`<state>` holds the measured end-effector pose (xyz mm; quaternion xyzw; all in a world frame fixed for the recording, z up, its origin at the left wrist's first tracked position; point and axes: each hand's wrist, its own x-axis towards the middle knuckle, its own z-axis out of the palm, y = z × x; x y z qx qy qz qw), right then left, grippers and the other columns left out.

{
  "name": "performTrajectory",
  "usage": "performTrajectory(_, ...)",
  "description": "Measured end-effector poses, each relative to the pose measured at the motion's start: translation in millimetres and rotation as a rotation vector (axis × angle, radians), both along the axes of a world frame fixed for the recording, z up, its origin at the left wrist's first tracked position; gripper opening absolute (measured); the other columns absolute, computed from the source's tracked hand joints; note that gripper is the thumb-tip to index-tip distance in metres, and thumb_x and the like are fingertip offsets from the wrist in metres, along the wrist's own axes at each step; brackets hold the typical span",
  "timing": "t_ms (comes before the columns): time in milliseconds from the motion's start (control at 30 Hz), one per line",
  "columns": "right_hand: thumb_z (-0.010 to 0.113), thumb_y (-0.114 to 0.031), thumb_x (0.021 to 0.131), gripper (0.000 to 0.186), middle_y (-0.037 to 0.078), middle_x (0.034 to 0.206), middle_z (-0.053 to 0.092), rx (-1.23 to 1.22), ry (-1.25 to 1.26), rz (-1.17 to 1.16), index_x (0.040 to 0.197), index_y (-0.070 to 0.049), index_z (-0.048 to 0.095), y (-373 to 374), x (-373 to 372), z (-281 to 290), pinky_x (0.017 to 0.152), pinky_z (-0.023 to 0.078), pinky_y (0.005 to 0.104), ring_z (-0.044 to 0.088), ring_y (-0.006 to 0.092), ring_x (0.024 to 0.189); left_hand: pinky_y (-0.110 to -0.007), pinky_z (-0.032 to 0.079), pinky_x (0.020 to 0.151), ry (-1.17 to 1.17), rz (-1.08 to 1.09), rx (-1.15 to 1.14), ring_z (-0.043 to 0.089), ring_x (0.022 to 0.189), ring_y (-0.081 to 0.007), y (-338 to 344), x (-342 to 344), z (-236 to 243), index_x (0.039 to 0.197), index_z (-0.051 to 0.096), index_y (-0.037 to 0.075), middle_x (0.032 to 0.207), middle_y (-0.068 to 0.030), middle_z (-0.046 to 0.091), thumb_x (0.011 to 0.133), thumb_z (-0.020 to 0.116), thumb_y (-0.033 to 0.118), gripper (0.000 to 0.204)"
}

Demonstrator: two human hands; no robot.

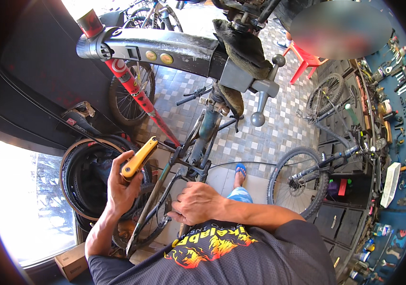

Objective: The person works on a bicycle mounted on a repair stand, using a yellow multi-tool to adjust components near the frame and handlebar area. They repeatedly reach for tools and parts on a nearby workbench, manipulate cables, and tighten fasteners on the bike frame.

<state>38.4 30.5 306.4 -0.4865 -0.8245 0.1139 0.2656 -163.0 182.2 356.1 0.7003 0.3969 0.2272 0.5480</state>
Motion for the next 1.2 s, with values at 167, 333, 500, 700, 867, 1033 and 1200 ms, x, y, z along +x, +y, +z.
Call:
performTrajectory(167, 0.064, -0.043, 0.1, 0.046, 0.006, 0.06, 0.065, 0.022, 0.016, 0.0, 0.064, -0.013, 0.062, 2.7, -1.3, -1.4, 0.064, 0.05, 0.0388, 0.066, 0.0264, 0.059, -0.039, 0.057, 0.062, 0.212, -0.253, 0.882, 0.072, 0.068, -0.0299, 43.5, 31.6, 32.2, 0.125, 0.062, 0.006, 0.083, -0.0128, 0.072, 0.094, 0.079, 0.017, 0.037)
performTrajectory(333, 0.063, -0.041, 0.1, 0.045, 0.006, 0.061, 0.065, 0.043, 0.006, 0.017, 0.064, -0.014, 0.06, 5.1, -4.0, -3.4, 0.062, 0.049, 0.0388, 0.065, 0.0264, 0.057, -0.043, 0.048, 0.061, 0.085, -0.345, 1.188, 0.055, 0.067, -0.0286, 78.6, 74.7, 53.8, 0.082, 0.068, 0.001, 0.072, -0.0103, 0.054, 0.091, 0.068, 0.008, 0.012)
performTrajectory(500, 0.064, -0.039, 0.099, 0.044, 0.006, 0.06, 0.064, 0.065, 0.003, 0.013, 0.063, -0.014, 0.06, 5.6, -3.4, -5.0, 0.061, 0.049, 0.0375, 0.064, 0.0251, 0.055, -0.039, 0.048, 0.062, -0.051, -0.388, 0.814, 0.057, 0.062, -0.0288, 116.5, 123.9, 45.5, 0.075, 0.066, 0.0, 0.069, -0.0129, 0.055, 0.103, 0.063, 0.016, 0.032)
performTrajectory(700, 0.067, -0.036, 0.097, 0.042, 0.004, 0.061, 0.064, 0.059, 0.009, 0.026, 0.062, -0.014, 0.059, 6.4, -3.8, -6.4, 0.061, 0.049, 0.0359, 0.063, 0.0231, 0.056, -0.036, 0.048, 0.062, 0.124, -0.377, 0.363, 0.057, 0.06, -0.0137, 163.2, 161.3, 25.8, 0.072, 0.065, -0.001, 0.061, -0.0069, 0.059, 0.109, 0.058, 0.043, 0.058)
performTrajectory(867, 0.07, -0.035, 0.094, 0.037, -0.001, 0.059, 0.058, 0.077, 0.006, 0.043, 0.064, -0.017, 0.061, 9.0, -4.1, -7.2, 0.058, 0.048, 0.0318, 0.061, 0.0185, 0.055, -0.04, 0.051, 0.065, 0.226, -0.538, 0.483, 0.063, 0.06, -0.0211, 187.7, 184.2, 2.6, 0.067, 0.068, -0.001, 0.061, -0.0086, 0.066, 0.107, 0.055, 0.052, 0.067)
performTrajectory(1033, 0.07, -0.035, 0.095, 0.036, -0.001, 0.062, 0.06, 0.047, -0.026, 0.05, 0.065, -0.016, 0.061, 8.5, -1.1, -2.2, 0.059, 0.047, 0.0325, 0.061, 0.0187, 0.056, -0.039, 0.054, 0.066, 0.453, -0.586, 0.152, 0.066, 0.062, -0.0224, 200.4, 208.3, -30.1, 0.067, 0.072, 0.003, 0.064, -0.0097, 0.067, 0.1, 0.06, 0.06, 0.067)
performTrajectory(1200, 0.068, -0.033, 0.097, 0.036, 0.0, 0.062, 0.061, 0.019, -0.035, 0.04, 0.066, -0.015, 0.059, 6.6, 0.3, 4.1, 0.061, 0.048, 0.0329, 0.062, 0.0197, 0.057, -0.033, 0.054, 0.055, 0.42, -0.612, -0.235, 0.07, 0.066, -0.0173, 194.6, 210.6, -81.4, 0.079, 0.077, 0.004, 0.075, -0.0064, 0.072, 0.1, 0.069, 0.052, 0.053)
